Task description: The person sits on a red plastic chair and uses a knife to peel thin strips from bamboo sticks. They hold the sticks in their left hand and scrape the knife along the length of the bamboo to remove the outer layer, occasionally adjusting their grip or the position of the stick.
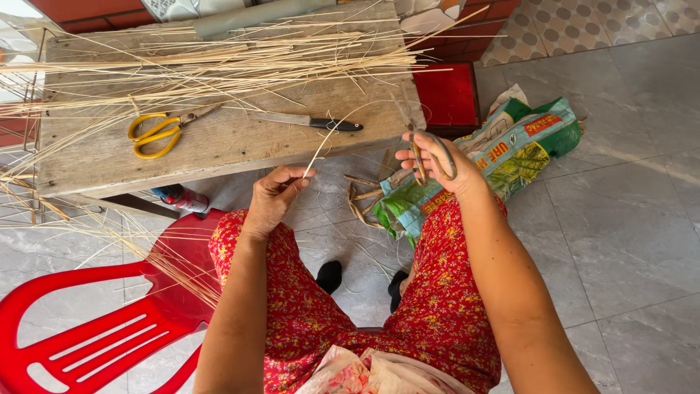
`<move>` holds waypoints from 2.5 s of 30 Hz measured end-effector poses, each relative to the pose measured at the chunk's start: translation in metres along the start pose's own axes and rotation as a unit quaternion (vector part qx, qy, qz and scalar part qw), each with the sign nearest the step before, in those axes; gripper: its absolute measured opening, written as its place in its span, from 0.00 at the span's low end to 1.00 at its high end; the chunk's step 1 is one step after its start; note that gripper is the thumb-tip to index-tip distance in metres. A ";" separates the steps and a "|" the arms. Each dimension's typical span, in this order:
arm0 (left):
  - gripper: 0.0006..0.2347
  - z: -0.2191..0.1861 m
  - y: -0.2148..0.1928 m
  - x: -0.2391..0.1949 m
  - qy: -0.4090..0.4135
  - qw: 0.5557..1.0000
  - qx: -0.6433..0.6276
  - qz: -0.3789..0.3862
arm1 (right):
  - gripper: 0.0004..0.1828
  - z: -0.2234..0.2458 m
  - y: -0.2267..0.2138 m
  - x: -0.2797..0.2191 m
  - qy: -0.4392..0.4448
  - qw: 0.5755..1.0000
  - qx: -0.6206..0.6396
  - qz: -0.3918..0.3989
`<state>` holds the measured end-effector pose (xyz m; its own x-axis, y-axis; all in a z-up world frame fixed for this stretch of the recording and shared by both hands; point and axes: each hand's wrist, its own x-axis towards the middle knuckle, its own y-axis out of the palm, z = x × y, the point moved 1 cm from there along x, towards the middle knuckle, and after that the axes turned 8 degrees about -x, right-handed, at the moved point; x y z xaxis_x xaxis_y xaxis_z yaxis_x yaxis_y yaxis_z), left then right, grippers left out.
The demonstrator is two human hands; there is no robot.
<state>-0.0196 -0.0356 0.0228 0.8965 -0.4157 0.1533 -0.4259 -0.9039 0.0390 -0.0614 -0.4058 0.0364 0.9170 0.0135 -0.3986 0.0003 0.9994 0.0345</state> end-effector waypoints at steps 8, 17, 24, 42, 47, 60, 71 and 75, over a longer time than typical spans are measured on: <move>0.08 0.010 -0.013 -0.004 -0.009 0.998 0.031 -0.060 | 0.42 -0.001 0.007 -0.010 -0.012 0.998 0.042 -0.044; 0.09 -0.001 -0.006 -0.004 -0.015 0.998 0.057 -0.011 | 0.41 -0.017 0.018 -0.008 -0.003 0.999 0.038 0.008; 0.08 0.002 -0.003 -0.005 -0.044 0.995 0.087 0.030 | 0.28 -0.014 0.004 0.002 -0.087 0.984 0.153 0.008; 0.08 0.026 0.064 0.008 -0.043 0.997 0.019 0.058 | 0.31 -0.022 0.108 -0.006 -0.273 0.960 -0.016 -0.060; 0.08 0.026 0.052 0.013 -0.001 0.999 -0.012 -0.039 | 0.31 -0.022 0.089 -0.007 -0.204 0.978 -0.025 -0.040; 0.10 0.021 0.052 0.012 -0.048 0.999 0.016 0.012 | 0.27 -0.030 0.081 -0.022 -0.132 0.981 -0.133 -0.043; 0.07 0.037 0.033 0.005 -0.151 0.981 0.109 0.050 | 0.18 -0.014 0.013 -0.052 -0.190 0.953 0.101 -0.212; 0.07 0.041 0.027 0.010 -0.175 0.983 -0.055 0.009 | 0.20 -0.018 0.014 -0.056 -0.180 0.963 0.081 -0.182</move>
<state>-0.0176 -0.0682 -0.0152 0.8675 -0.4586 -0.1929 -0.4359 -0.8875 0.1494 -0.1198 -0.3923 0.0427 0.9235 -0.3776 -0.0680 0.3831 0.9176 0.1065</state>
